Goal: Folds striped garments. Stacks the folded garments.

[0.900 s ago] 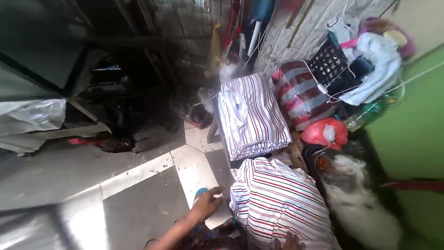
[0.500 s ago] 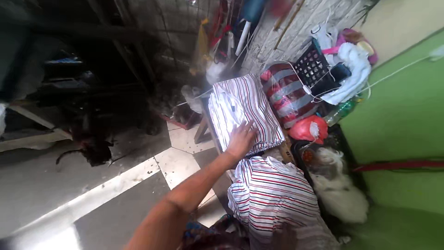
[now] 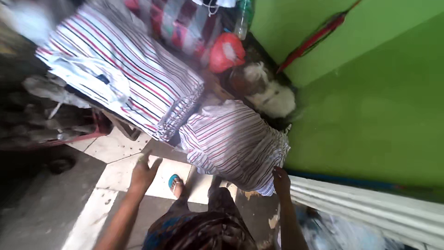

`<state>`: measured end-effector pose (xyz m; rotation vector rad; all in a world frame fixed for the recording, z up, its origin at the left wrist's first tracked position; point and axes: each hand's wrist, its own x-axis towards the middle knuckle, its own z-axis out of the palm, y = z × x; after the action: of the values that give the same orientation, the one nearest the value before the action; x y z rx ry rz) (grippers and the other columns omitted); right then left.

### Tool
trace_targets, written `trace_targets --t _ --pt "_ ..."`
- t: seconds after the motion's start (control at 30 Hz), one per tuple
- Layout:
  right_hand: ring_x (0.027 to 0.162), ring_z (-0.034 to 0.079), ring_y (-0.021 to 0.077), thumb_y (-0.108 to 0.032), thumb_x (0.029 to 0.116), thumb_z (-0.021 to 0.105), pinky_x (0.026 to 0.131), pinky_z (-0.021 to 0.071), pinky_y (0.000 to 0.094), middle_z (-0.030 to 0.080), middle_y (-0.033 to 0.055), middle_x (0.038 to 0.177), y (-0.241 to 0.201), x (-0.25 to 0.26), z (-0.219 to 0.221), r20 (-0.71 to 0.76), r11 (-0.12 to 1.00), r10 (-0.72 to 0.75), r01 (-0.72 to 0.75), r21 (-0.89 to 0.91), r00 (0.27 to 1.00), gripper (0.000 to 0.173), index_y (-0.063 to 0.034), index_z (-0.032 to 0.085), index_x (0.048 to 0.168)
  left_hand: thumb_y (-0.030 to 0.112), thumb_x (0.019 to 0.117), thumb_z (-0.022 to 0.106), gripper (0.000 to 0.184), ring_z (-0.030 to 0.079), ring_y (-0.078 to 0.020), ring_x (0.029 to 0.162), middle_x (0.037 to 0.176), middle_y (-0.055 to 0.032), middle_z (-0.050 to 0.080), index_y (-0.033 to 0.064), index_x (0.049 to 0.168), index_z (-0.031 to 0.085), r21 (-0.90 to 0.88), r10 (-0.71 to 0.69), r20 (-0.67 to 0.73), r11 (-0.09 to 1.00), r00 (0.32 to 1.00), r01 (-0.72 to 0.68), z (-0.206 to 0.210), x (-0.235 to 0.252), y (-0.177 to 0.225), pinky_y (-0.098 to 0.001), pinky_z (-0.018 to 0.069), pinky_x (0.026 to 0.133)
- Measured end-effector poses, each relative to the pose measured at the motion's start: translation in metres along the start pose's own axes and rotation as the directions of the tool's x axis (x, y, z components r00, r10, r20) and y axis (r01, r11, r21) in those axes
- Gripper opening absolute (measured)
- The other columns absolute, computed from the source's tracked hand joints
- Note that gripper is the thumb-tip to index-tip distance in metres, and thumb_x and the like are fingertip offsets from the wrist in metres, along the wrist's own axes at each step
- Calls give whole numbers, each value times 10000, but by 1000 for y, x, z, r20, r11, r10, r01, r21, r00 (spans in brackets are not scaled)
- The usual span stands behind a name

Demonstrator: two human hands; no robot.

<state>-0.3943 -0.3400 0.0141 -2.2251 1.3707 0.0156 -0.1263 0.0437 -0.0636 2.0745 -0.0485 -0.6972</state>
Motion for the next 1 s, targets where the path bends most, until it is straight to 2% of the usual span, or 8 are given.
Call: trace_targets --t 0.1,0.23,0.4,0.57,0.67,0.8,0.9,1.0 --pt "1224 613 408 -27 1049 480 1071 470 465 603 330 1326 -1 12 2 10 997 -39 38 68 999 320 136 596 1299 127 1054 550 439 598 -408 1228 1365 -307 573 -68 1443 492 -28 -105 229 993 968 115 21 -46 -19 -524 463 1060" --pt "1325 533 423 -66 1048 489 1130 417 484 539 317 1412 11 44 8 152 996 -13 26 -88 988 371 85 551 1381 119 1057 549 413 620 -405 1192 1308 -296 619 -58 1428 516 65 -239 373 971 897 231 65 -88 -22 -519 462 1046" --pt "1412 457 415 -74 1054 476 1187 361 466 479 317 1483 26 95 -20 128 991 -6 23 -133 992 414 88 494 1435 159 1054 562 424 607 -385 1229 1350 -281 597 -49 1422 524 149 -211 566 977 797 153 135 -88 -11 -506 452 1080" --pt "1416 432 445 -162 890 765 1202 328 521 456 339 1492 52 158 -22 199 980 -173 190 -66 965 724 105 434 1477 232 970 714 705 538 -433 1300 1412 -319 528 -56 1520 380 77 -300 521 949 799 306 218 -60 -1 -544 431 1097" --pt "1405 444 445 -187 818 853 1175 364 529 451 331 1499 57 171 -16 315 983 -159 180 -38 936 888 61 383 1529 207 934 752 669 569 -311 1236 1392 -234 566 -18 1471 422 -153 -342 429 885 836 441 260 -56 21 -488 479 987" --pt "1390 465 434 -274 858 829 1174 361 526 493 330 1462 68 165 -13 311 989 -114 138 -54 944 797 86 463 1467 142 958 709 676 501 -324 1314 1465 -233 490 -12 1510 351 -454 -409 336 719 848 527 302 -62 19 -530 451 1042" --pt "1329 542 386 -309 919 775 1144 399 504 582 304 1372 79 157 -17 367 998 -30 46 -34 930 666 93 538 1394 212 1017 619 615 441 -350 1373 1505 -253 444 -31 1515 351 -437 -422 393 696 817 570 312 -77 10 -543 383 1103" --pt "1256 601 317 -240 926 767 1102 451 456 623 274 1320 88 152 -25 402 997 -30 -3 81 915 588 84 559 1371 182 1016 620 472 539 -261 1266 1382 -214 564 -60 1400 491 -352 -359 469 762 807 544 314 -94 9 -453 446 1054"
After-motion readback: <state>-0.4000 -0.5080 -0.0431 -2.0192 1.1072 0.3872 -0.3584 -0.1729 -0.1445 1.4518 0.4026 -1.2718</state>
